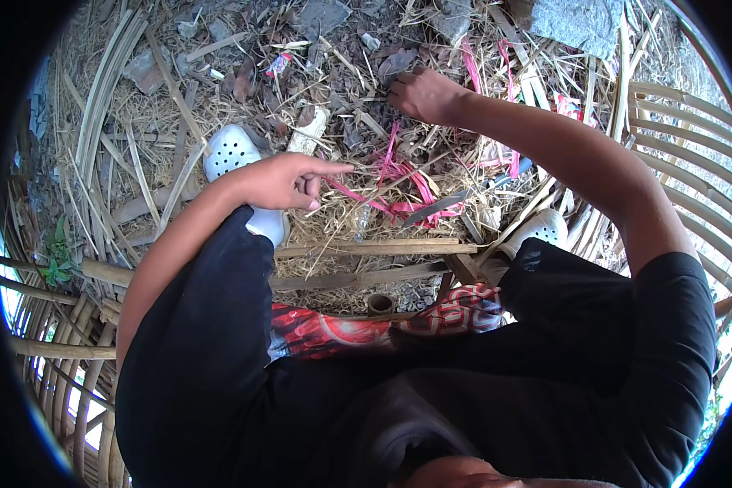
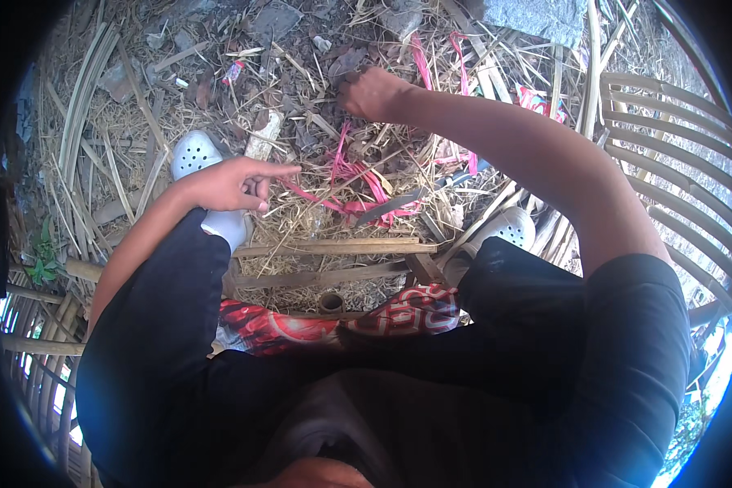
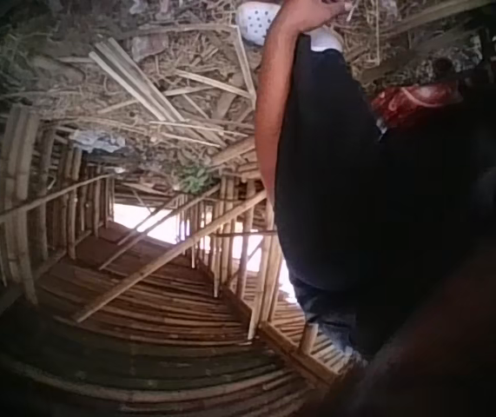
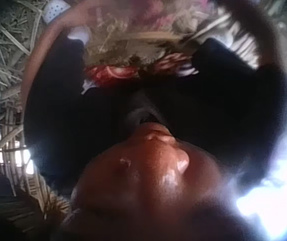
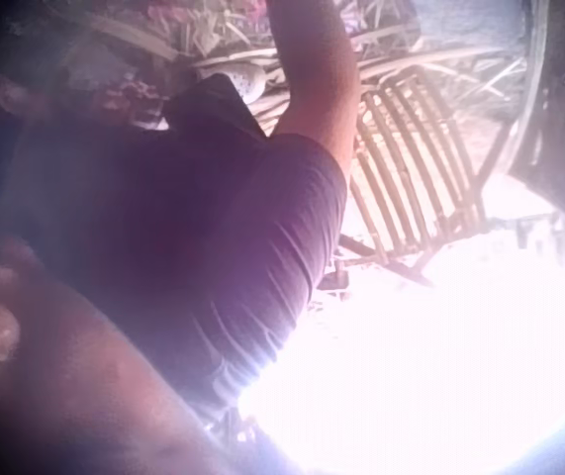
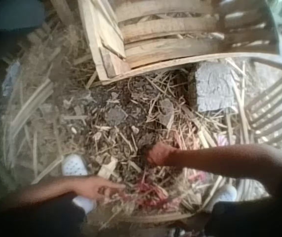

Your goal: The person sits and uses a knife to cut pieces of pink plastic twine, then ties the twine around a bundle of dry grass and bamboo scraps.

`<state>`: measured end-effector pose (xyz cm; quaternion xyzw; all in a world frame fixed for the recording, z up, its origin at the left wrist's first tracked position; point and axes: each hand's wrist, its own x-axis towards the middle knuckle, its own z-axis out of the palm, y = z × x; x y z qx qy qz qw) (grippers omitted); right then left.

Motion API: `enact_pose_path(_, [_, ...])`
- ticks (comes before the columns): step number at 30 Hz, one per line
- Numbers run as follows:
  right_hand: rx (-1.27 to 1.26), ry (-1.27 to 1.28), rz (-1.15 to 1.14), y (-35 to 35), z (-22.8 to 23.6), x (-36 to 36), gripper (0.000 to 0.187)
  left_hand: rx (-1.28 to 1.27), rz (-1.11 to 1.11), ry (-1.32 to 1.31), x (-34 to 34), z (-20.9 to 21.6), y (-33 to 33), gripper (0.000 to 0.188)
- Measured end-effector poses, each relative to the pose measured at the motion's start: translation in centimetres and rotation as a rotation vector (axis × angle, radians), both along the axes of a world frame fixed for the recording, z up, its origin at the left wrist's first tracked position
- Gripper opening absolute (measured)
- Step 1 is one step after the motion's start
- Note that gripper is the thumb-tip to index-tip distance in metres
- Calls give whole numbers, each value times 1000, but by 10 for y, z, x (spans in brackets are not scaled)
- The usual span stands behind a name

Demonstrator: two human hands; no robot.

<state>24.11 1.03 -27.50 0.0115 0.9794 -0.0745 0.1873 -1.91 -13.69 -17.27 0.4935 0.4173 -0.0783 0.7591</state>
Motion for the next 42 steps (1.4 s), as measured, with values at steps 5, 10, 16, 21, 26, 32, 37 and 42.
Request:
enact_pose_path(5, [-157, 170, -173, 22, 12, -1, 11, 123, 393, 27, 1, -2, 5, 62])
enact_pose_path(10, [-921, 310, -494, 45, 38, 0, 18, 138, 933, -13, 3, 12, 20, 52])
enact_pose_path(16, [-1712, 91, -820, 37, 96, -18, 20, 165, 973, -102, 9, 44, 37, 46])
enact_pose_path(21, [-1850, 153, -780, 29, 110, -30, 22, 197, 1031, -162, 12, 48, 41, 43])
enact_pose_path(26, [-1910, 184, -816, 25, 124, -36, 23, 192, 1065, -177, 13, 51, 40, 40])
enact_pose_path(32, [-1802, 151, -782, 21, 128, -40, 21, 287, 1084, -213, 9, 45, 37, 32])
enact_pose_path(37, [-1719, 157, -795, 18, 129, -40, 17, 303, 1044, -117, 11, 44, 35, 29])
enact_pose_path(42, [-1590, 152, -787, 51, 135, -35, 20, 252, 1133, -228, 2, 35, 32, 30])
